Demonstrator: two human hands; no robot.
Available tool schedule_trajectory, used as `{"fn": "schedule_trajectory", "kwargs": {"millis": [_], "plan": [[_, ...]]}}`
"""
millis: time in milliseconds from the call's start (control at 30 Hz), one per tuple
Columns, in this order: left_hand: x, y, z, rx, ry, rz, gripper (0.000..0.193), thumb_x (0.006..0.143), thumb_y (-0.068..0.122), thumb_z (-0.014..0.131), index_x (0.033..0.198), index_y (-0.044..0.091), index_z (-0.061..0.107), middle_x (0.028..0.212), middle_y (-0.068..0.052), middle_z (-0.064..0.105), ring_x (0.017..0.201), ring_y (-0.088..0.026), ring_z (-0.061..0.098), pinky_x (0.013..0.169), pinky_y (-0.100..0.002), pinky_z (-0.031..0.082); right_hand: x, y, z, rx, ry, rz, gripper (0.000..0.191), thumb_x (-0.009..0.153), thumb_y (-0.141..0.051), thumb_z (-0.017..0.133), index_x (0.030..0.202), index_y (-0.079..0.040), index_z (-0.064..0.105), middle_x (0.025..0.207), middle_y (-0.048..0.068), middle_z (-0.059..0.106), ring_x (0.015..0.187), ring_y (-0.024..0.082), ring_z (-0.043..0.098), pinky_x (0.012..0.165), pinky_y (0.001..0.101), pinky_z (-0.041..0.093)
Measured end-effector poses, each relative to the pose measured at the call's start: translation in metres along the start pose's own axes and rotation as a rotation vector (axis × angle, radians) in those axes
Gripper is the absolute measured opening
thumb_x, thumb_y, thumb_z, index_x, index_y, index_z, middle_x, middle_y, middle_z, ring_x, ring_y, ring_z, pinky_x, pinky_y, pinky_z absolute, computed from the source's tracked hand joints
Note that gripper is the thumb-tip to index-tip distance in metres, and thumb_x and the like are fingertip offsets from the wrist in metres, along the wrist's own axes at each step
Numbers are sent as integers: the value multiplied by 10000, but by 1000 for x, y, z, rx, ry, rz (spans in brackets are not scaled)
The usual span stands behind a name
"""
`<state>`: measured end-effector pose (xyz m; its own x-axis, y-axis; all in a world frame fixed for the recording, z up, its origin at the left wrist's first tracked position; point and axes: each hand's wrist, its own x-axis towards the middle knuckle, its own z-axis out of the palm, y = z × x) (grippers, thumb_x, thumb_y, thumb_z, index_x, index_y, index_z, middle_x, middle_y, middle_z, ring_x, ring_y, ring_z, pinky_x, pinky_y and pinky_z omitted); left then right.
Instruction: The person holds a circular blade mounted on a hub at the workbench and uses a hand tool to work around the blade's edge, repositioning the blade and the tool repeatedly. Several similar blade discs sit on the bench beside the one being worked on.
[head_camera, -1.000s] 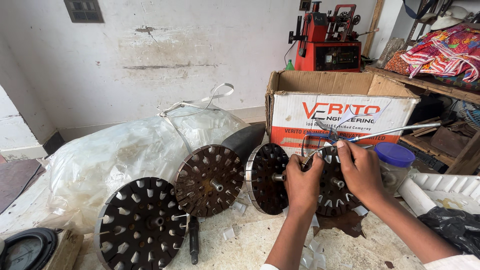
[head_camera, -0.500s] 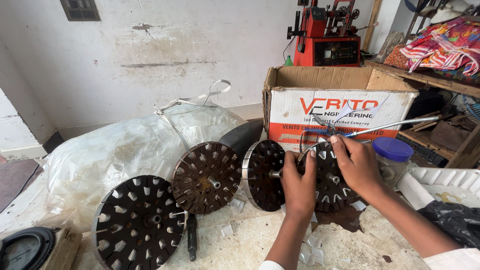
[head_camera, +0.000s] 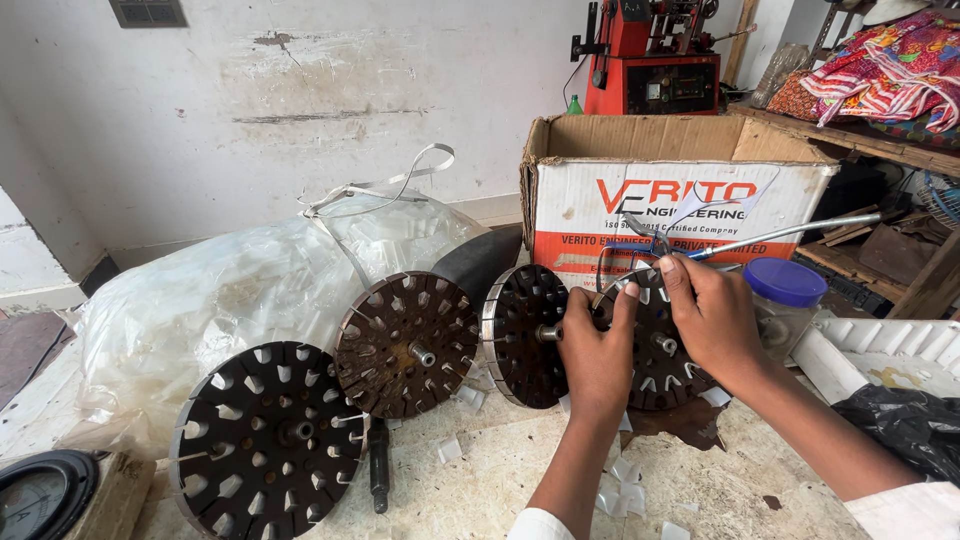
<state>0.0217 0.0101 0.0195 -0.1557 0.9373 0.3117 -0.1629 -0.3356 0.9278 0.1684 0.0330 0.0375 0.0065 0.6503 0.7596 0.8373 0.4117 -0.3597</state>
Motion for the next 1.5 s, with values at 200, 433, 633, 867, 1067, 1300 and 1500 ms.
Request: {"fn": "schedule_trajectory", "kwargs": {"millis": [200,433,633,867,1067,1300,1500], "plan": [[-3,19,2,216,58,-44,399,925,368,670,901,-21,583,774,-210,697,729,-345,713,738,-446,544,1,-3,-1,-8,11,-18,382,1090,-273,525,858,8,637,571,191,518,473,340,528,484,423,386],[-4,25,1,213,65,-64,353,930,339,651,926,-12,608,770,-207,703,737,-350,716,759,-452,535,0,-7,-1,6,6,-19,376,1085,-271,519,866,9,644,557,173,534,454,308,541,472,414,386],[-3,21,1,153,83,-28,325,925,321,649,955,-3,634,813,-176,729,792,-321,734,775,-440,538,1,-8,-1,-14,-2,-14,375,1078,-281,523,874,0,665,536,158,536,438,282,544,470,409,390],[-3,23,-2,125,47,-77,324,936,316,630,937,-9,631,790,-173,730,766,-306,739,777,-428,543,1,-7,0,-1,-15,4,380,1076,-293,517,878,-8,671,535,153,542,437,276,555,471,404,395],[-1,20,-1,174,48,-71,342,943,323,641,926,-19,633,809,-177,727,800,-329,720,828,-439,521,1,-5,1,12,-2,-3,372,1070,-295,520,891,-5,672,536,152,536,444,278,554,479,403,400],[-1,8,-1,119,67,21,344,933,311,693,947,-25,621,890,-180,736,877,-295,724,835,-417,532,2,-6,1,7,-9,14,385,1073,-304,513,890,-4,671,534,157,527,445,291,547,488,410,403],[-3,-2,-5,-122,-6,66,286,952,251,659,1014,-24,613,939,-179,731,867,-212,665,815,-370,537,1,-8,4,15,9,-26,361,1063,-301,506,929,-22,691,542,163,537,474,313,577,488,416,411]]}}
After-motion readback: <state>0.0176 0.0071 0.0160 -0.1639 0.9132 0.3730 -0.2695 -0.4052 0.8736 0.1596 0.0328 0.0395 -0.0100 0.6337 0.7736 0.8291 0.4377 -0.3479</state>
